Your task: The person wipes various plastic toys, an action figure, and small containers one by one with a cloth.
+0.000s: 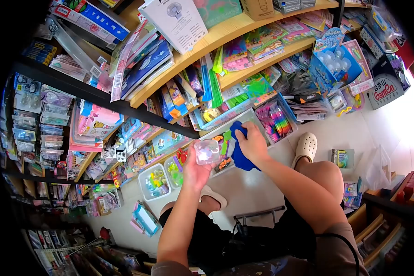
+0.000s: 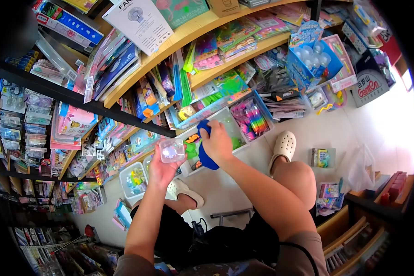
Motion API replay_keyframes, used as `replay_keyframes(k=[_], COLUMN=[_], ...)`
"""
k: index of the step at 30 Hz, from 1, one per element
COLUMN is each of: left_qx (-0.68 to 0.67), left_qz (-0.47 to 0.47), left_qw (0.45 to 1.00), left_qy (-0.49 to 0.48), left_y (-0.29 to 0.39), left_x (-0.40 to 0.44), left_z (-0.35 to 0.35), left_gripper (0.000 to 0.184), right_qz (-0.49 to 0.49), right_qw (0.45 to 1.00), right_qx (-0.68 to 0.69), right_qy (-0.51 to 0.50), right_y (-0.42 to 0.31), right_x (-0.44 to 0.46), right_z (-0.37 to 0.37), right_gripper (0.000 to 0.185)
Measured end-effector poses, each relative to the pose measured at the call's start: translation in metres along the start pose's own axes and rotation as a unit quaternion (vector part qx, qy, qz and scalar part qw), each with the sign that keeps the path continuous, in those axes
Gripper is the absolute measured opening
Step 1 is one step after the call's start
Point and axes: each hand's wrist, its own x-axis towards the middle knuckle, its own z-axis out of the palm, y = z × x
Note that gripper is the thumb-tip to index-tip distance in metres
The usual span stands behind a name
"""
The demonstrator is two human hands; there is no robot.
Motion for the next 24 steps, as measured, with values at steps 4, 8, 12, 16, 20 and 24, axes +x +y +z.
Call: replay_keyframes(k=[4, 8, 12, 16, 20, 24], left_qx=[-0.047, 0.012, 0.019, 0.012, 0.018, 0.013], left_qz=[-0.006, -0.052, -0.026, -0.037, -0.03, -0.021], left_qw=[0.999, 0.991, 0.997, 0.999, 0.999, 0.999], left_qy=[-0.005, 0.126, 0.07, -0.005, -0.021, -0.024], left_y=[-0.013, -0.042, -0.047, -0.035, -0.021, -0.015], left_x=[0.013, 0.021, 0.026, 0.028, 0.029, 0.024], left_z=[-0.01, 0.0, 0.004, 0.004, 0.002, -0.003], left_gripper=[0.042, 0.04, 0.038, 0.039, 0.045, 0.05], right_qz=[-0.18, -0.247, -0.168, 0.01, 0.024, -0.018], right_qw=[0.979, 0.959, 0.976, 0.995, 0.999, 0.997], right_qx=[0.079, -0.04, -0.106, -0.098, -0.028, 0.074], right_qy=[-0.055, -0.131, -0.092, -0.007, 0.019, 0.01], right_y=[-0.031, -0.019, -0.02, 0.008, 0.021, 0.006], right_x=[-0.02, -0.036, -0.019, 0.006, 0.01, 0.009], right_z=[-0.004, 0.011, 0.009, 0.013, 0.01, -0.007], right_gripper=[0.026, 0.023, 0.024, 0.019, 0.022, 0.017])
